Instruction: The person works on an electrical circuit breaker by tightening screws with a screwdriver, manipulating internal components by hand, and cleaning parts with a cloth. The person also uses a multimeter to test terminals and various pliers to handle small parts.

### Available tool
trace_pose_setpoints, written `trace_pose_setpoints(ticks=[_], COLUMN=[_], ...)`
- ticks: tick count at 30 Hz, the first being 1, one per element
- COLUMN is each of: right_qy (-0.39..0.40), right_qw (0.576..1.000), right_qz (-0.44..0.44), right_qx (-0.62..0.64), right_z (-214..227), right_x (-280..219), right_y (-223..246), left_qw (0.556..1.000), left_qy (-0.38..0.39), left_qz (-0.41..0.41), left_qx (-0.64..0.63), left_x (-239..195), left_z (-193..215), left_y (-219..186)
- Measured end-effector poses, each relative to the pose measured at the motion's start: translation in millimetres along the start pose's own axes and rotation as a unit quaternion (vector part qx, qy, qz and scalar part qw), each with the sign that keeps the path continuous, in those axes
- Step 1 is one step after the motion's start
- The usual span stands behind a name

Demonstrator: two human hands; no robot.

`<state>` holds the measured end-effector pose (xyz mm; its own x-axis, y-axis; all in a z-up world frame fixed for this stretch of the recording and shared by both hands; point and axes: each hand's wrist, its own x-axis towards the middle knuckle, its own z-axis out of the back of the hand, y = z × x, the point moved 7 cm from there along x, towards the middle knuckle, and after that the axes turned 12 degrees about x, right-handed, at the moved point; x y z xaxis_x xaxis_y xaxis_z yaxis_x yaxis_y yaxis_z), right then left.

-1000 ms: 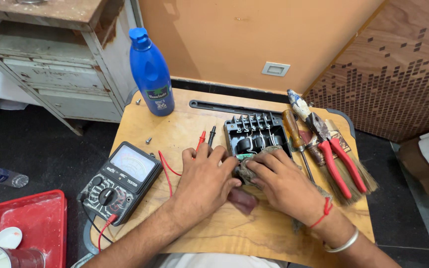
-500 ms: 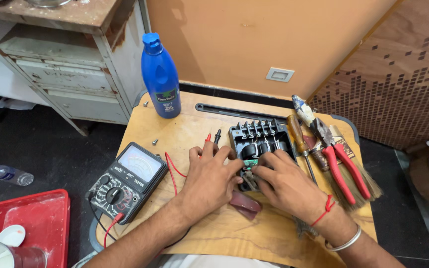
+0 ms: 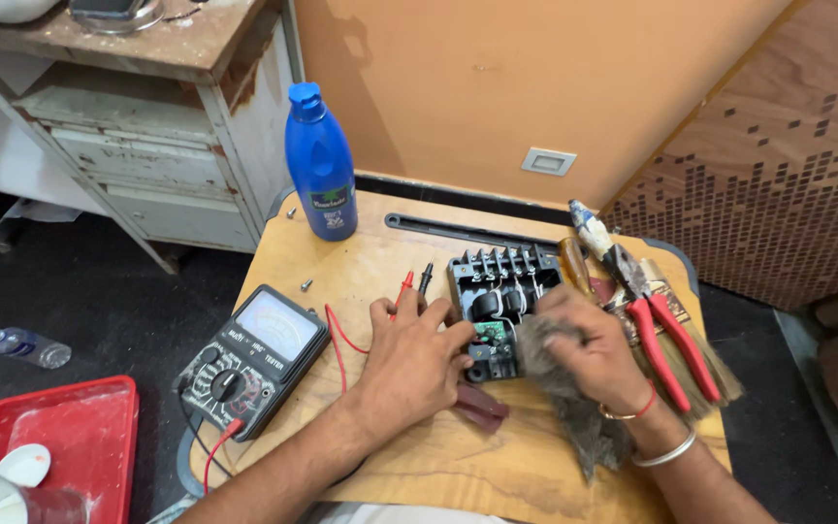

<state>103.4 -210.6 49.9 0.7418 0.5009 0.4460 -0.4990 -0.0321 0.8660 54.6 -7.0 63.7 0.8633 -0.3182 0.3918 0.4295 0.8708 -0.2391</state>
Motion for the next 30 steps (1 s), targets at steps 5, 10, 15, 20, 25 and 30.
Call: trace_pose_setpoints(ticks=[5,10,15,20,25,30], right_qy=[-0.281,-0.098,0.175,0.244,0.194,0.156], right_qw=[0.952,0.921,0.868,0.872,0.862,0.871], right_qz=[-0.102,0.003,-0.137,-0.238,-0.372,-0.381], right_qx=[0.064,-0.377,-0.444,-0.352,-0.284,-0.268], right_z=[45.5,13.0,-16.9,13.2,27.5,26.5], right_x=[7.9,80.9,115.0,118.0,133.0,135.1], right_y=[-9.2,9.9,-45.4,-66.6,-94.0,-102.9], left_qw=[0.996,0.996,0.998,0.996,0.997,0.995], left_qy=[0.065,-0.029,-0.051,0.059,0.041,0.068], left_qz=[0.026,0.056,0.024,0.039,0.046,0.058], left_qx=[-0.054,-0.058,0.042,0.050,0.036,0.049], left_x=[11.2,35.0,45.3,41.2,40.5,40.7], left_z=[-7.1,-3.4,-6.7,-28.5,-23.9,-26.5], left_y=[9.3,8.6,-1.4,1.4,1.2,1.7])
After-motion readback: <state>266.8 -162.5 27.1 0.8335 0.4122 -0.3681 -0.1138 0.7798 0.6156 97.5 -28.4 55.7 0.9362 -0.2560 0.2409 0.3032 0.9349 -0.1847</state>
